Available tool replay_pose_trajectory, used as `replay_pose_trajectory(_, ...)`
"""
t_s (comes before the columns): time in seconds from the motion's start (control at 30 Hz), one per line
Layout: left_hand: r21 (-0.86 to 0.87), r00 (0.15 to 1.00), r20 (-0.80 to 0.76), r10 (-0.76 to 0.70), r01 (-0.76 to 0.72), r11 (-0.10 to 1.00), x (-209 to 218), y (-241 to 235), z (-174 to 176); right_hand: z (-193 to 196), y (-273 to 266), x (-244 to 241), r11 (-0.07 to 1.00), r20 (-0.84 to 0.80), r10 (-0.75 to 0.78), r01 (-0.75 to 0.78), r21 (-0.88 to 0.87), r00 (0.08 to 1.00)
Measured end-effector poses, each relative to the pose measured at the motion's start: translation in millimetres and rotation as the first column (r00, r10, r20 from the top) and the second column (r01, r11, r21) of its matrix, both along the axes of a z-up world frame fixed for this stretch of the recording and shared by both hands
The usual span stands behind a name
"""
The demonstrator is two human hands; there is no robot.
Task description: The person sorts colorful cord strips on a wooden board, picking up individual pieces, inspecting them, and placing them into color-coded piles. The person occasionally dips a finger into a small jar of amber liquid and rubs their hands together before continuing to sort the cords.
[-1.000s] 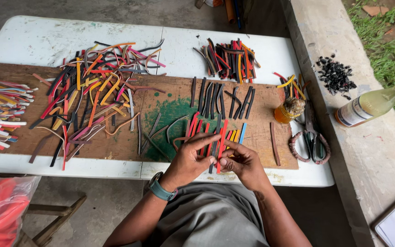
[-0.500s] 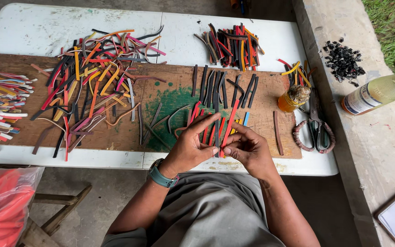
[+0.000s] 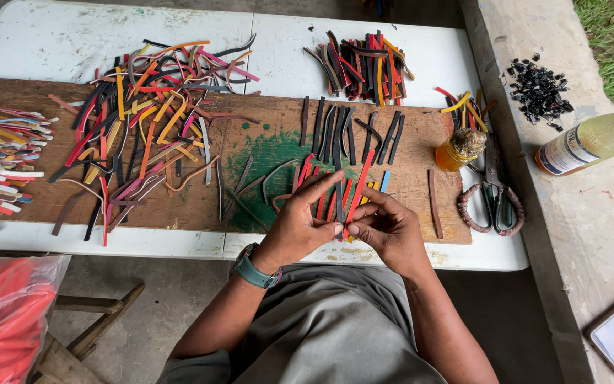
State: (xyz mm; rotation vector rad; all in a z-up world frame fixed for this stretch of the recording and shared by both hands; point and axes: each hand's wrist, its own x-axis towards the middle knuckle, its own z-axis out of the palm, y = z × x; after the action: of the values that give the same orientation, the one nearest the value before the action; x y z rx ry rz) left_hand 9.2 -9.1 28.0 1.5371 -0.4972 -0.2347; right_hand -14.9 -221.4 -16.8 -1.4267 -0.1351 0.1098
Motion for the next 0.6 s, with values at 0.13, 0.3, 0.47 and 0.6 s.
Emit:
replay_pose_trajectory(0.13, -0.018, 0.997, 0.044, 0.069, -0.068, 0.998, -0.2, -3.5, 0.6, 0.7, 5.4, -2.4, 0.995, 0.033, -0.086, 0.087, -0.040, 0.996)
replay_pose_trajectory(0.3, -0.029, 0.994, 0.082, 0.069, -0.067, 0.997, 1.0, -2.5, 7.6, 12.2, 3.5, -5.0, 0.997, 0.030, -0.064, 0.063, 0.047, 0.997)
replay_pose_trajectory(0.47, -0.214, 0.999, -0.014, -0.036, 0.032, 0.976, -3.1, -1.0, 17.1, 23.9, 3.9, -7.7, 0.991, 0.030, -0.106, 0.103, 0.087, 0.994)
replay_pose_trajectory(0.6, -0.222, 0.999, 0.044, -0.003, 0.013, 0.975, -6.0, -3.1, 24.1, 28.7, 6.2, -9.1, 0.991, 0.031, -0.105, 0.101, 0.092, 0.994)
